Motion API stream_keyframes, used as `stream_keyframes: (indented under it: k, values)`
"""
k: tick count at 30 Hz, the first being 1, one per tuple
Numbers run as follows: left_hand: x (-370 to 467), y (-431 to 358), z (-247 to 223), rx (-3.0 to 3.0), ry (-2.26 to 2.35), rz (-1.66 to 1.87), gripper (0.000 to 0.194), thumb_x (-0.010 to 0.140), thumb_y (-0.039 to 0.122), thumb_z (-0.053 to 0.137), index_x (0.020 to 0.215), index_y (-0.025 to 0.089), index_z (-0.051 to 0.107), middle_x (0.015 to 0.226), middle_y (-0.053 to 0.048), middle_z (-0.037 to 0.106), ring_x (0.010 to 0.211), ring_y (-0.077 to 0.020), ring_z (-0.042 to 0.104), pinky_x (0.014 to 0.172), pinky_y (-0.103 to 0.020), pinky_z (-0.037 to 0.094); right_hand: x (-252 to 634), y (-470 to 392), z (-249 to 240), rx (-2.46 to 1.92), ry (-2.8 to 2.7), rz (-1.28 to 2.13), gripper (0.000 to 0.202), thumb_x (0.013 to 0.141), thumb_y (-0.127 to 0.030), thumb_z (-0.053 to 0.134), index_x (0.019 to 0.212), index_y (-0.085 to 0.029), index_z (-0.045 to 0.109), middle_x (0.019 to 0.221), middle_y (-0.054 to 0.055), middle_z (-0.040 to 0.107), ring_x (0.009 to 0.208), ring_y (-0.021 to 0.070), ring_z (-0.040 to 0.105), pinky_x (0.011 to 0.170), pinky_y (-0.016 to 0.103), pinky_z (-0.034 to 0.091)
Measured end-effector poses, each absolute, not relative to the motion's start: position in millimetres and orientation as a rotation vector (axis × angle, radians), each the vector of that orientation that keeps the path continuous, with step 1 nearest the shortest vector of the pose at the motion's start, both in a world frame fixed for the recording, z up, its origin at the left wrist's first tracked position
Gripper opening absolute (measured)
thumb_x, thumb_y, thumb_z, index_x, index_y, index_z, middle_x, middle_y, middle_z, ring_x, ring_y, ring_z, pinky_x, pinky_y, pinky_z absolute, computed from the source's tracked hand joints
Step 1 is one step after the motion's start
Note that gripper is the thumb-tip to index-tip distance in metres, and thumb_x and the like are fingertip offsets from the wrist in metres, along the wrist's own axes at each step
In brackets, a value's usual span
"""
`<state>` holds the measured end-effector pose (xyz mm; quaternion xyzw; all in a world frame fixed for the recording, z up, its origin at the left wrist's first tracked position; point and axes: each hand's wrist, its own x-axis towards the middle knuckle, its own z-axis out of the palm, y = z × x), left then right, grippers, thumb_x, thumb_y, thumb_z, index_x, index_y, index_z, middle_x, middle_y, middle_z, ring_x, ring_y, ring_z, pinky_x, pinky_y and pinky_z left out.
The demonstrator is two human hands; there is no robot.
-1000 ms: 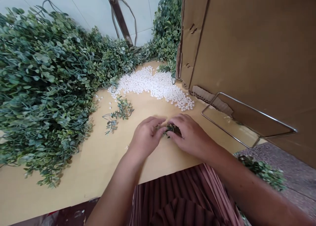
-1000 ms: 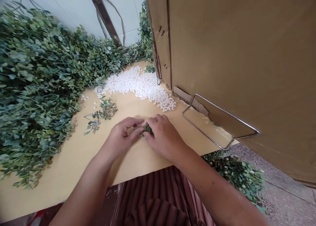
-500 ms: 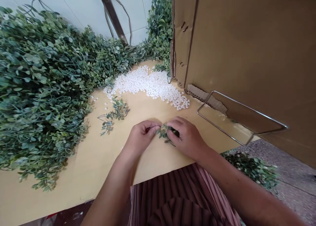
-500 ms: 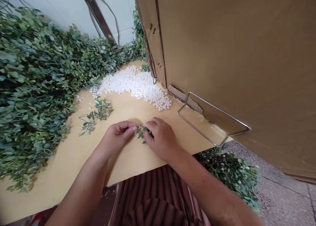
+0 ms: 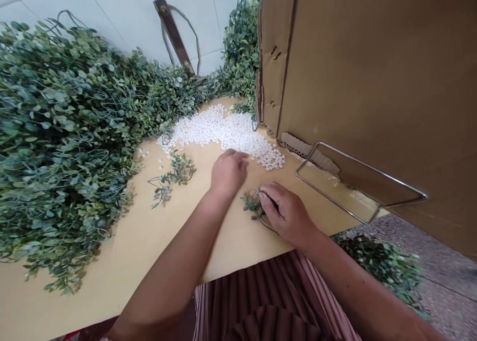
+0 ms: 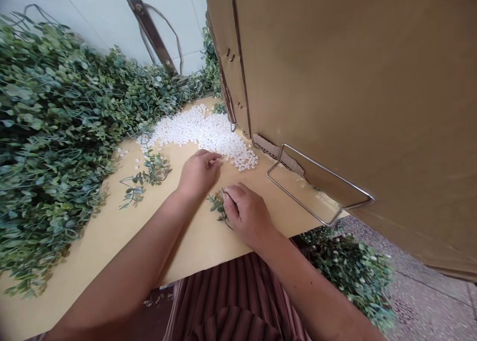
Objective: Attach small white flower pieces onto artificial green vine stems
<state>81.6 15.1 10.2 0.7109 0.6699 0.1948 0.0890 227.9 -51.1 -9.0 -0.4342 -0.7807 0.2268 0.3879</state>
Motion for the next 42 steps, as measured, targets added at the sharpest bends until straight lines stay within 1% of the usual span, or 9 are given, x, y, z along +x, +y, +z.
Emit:
stream_keyframes:
  k: [6,9,12,15,18,22,28,33,42]
  values:
    - [88,34,2,2.224,2.082,0.459,0.020,0.082,0.025,0.050,0.093,0.020,0.066,0.092,-0.007,0.065,0.086,-0.0210,0.061,0.071,-0.029,0.044,228,-50,-8,-1.160,-1.894,0.684,0.018,0.085,-0.022,0.040,0.073,-0.019,0.052,0.069,0.003,0.059,0.064,0.0145,0.055,0.061,0.024,0.042]
    - [91,43,4,2.215,2.102,0.419,0.018,0.082,0.027,0.051,0.090,0.019,0.064,0.093,-0.008,0.065,0.086,-0.0214,0.061,0.070,-0.029,0.043,227,-49,-6,-1.191,-1.867,0.724,0.022,0.087,-0.025,0.038,0.068,-0.019,0.048,0.063,0.001,0.054,0.059,0.0130,0.051,0.057,0.023,0.039]
    - [93,48,8,2.171,2.116,0.408,0.016,0.081,0.024,0.050,0.086,0.018,0.064,0.093,-0.009,0.066,0.086,-0.0224,0.061,0.071,-0.031,0.043,227,-50,-6,-1.199,-1.834,0.778,0.026,0.087,-0.028,0.038,0.064,-0.020,0.044,0.058,-0.001,0.047,0.055,0.0118,0.046,0.054,0.022,0.036]
    - [89,43,11,2.108,2.097,0.482,0.015,0.080,0.023,0.049,0.082,0.018,0.063,0.087,-0.009,0.067,0.082,-0.0221,0.061,0.072,-0.032,0.043,228,-50,-6,-1.183,-1.796,0.822,0.026,0.087,-0.028,0.038,0.063,-0.020,0.043,0.057,-0.002,0.045,0.055,0.0111,0.044,0.054,0.021,0.036]
    - [79,26,12,1.940,2.021,0.641,0.013,0.078,0.023,0.050,0.079,0.018,0.062,0.075,-0.005,0.067,0.072,-0.0188,0.061,0.068,-0.031,0.044,228,-49,-7,-1.174,-1.778,0.822,0.025,0.085,-0.025,0.040,0.061,-0.019,0.043,0.057,-0.002,0.046,0.055,0.0108,0.044,0.054,0.022,0.036]
    - [68,-2,13,1.465,1.673,0.936,0.005,0.070,0.020,0.058,0.071,0.016,0.060,0.067,-0.002,0.066,0.061,-0.0129,0.059,0.060,-0.025,0.045,227,-48,-8,-1.158,-1.756,0.815,0.020,0.084,-0.023,0.043,0.064,-0.019,0.047,0.062,0.000,0.052,0.059,0.0125,0.050,0.058,0.023,0.039]
    - [70,-40,26,1.025,1.402,1.105,0.027,0.052,0.024,0.078,0.075,0.014,0.068,0.066,-0.001,0.069,0.062,-0.0110,0.061,0.061,-0.022,0.048,225,-51,-8,-1.088,-1.779,0.826,0.015,0.084,-0.020,0.045,0.070,-0.019,0.051,0.066,0.002,0.054,0.064,0.0145,0.052,0.062,0.027,0.043]
    - [72,-58,23,0.879,1.310,1.106,0.024,0.050,0.024,0.082,0.069,0.016,0.071,0.065,-0.001,0.071,0.060,-0.0091,0.061,0.062,-0.021,0.050,219,-57,-7,-1.051,-1.806,0.819,0.017,0.084,-0.019,0.045,0.068,-0.018,0.051,0.067,0.004,0.054,0.069,0.0171,0.051,0.065,0.030,0.043]
    - [72,-66,13,0.768,1.297,1.111,0.022,0.048,0.024,0.083,0.064,0.016,0.071,0.063,-0.001,0.070,0.058,-0.0108,0.061,0.061,-0.023,0.051,218,-59,-6,-1.055,-1.787,0.859,0.018,0.084,-0.019,0.044,0.066,-0.019,0.051,0.065,0.003,0.052,0.066,0.0152,0.050,0.062,0.028,0.042]
